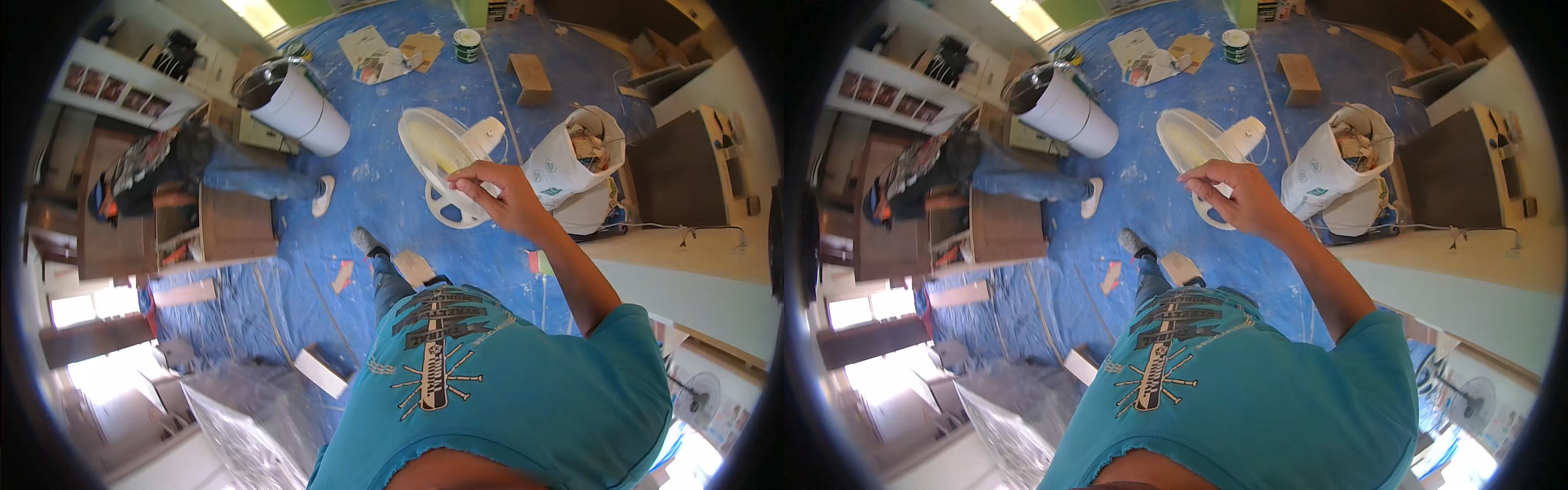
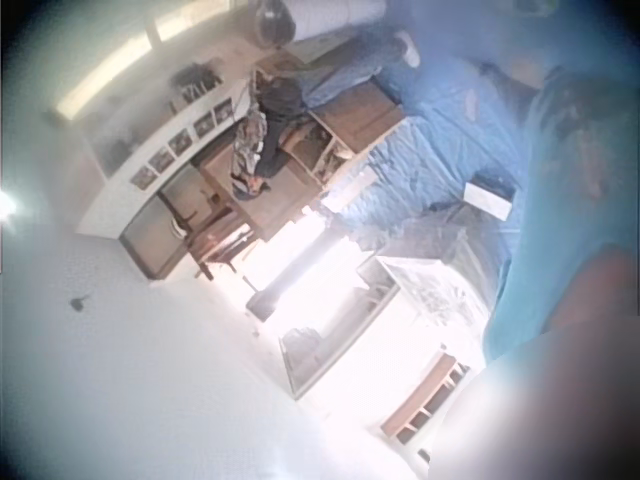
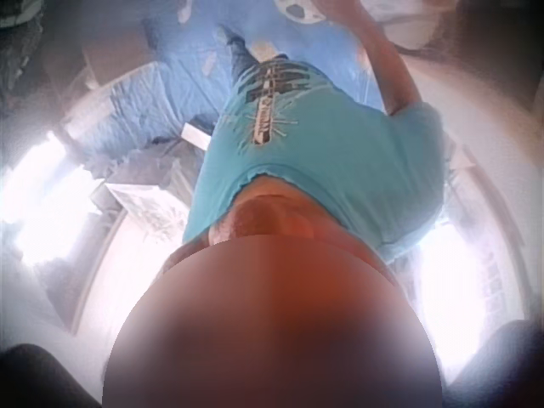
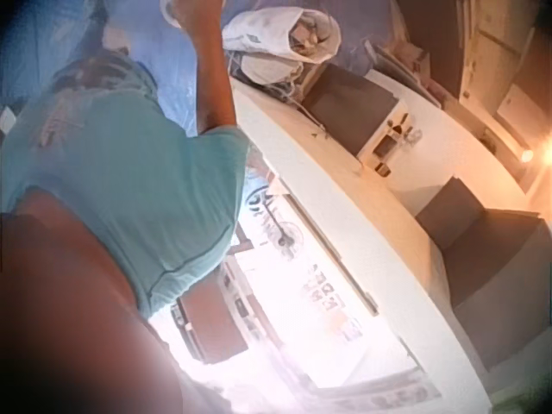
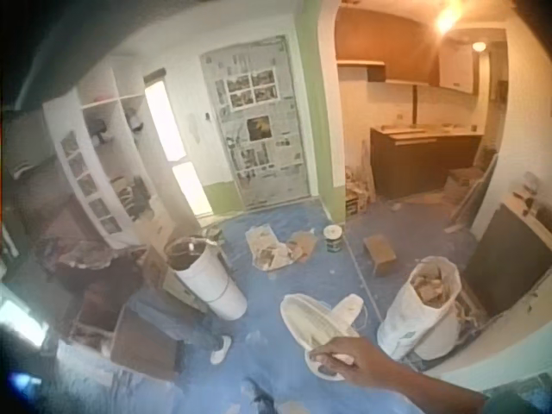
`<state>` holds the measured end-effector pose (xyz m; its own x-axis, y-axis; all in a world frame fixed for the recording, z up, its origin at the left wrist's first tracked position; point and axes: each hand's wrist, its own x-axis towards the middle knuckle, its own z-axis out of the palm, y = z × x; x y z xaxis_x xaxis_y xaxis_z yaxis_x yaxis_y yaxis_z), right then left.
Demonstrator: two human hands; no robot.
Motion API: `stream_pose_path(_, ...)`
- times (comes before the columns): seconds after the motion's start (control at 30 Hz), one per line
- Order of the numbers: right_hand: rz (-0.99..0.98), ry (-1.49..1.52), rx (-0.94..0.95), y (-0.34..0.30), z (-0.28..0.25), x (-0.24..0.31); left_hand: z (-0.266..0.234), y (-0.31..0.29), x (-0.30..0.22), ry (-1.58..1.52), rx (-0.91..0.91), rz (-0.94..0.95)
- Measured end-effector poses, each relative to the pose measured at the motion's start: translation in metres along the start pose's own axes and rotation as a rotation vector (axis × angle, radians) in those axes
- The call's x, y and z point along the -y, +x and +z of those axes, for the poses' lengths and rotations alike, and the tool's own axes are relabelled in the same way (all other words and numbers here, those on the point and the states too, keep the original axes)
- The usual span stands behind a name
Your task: The person sits on a blue drop cloth and paints a wall section with a small roller using light green paint from a bucket. After finishing the wall, the person moves to a bathroom sink and thoroughly rinses the roller under running water.
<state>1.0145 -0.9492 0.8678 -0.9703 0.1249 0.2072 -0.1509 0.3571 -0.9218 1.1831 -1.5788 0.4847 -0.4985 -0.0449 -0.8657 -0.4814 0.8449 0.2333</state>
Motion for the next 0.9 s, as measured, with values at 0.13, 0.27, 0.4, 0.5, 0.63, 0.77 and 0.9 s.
stream_pose_path(0.13,0.076,0.030,-0.081,0.089,0.045,0.001,-0.167,0.099,-0.060,0.177,0.026,0.021)
stream_pose_path(0.27,0.126,-0.220,-0.223,0.160,0.076,-0.030,-0.368,0.232,-0.212,0.499,-0.030,0.246)
stream_pose_path(0.4,0.269,-0.217,-0.428,0.217,0.072,-0.034,-0.533,0.328,-0.532,0.743,-0.374,0.868)
stream_pose_path(0.5,0.395,-0.204,-0.653,0.250,0.052,-0.040,-0.589,0.345,-0.796,0.554,-0.349,1.101)
stream_pose_path(0.63,0.453,-0.072,-0.851,0.296,0.034,-0.089,-0.587,0.342,-1.019,0.247,-0.159,1.302)
stream_pose_path(0.77,0.366,-0.253,-1.059,0.379,-0.038,-0.118,-0.562,0.319,-1.131,0.076,0.173,1.106)
stream_pose_path(0.9,-0.238,-0.308,-1.450,0.454,-0.158,-0.032,-0.586,0.213,-1.302,0.157,0.007,1.704)
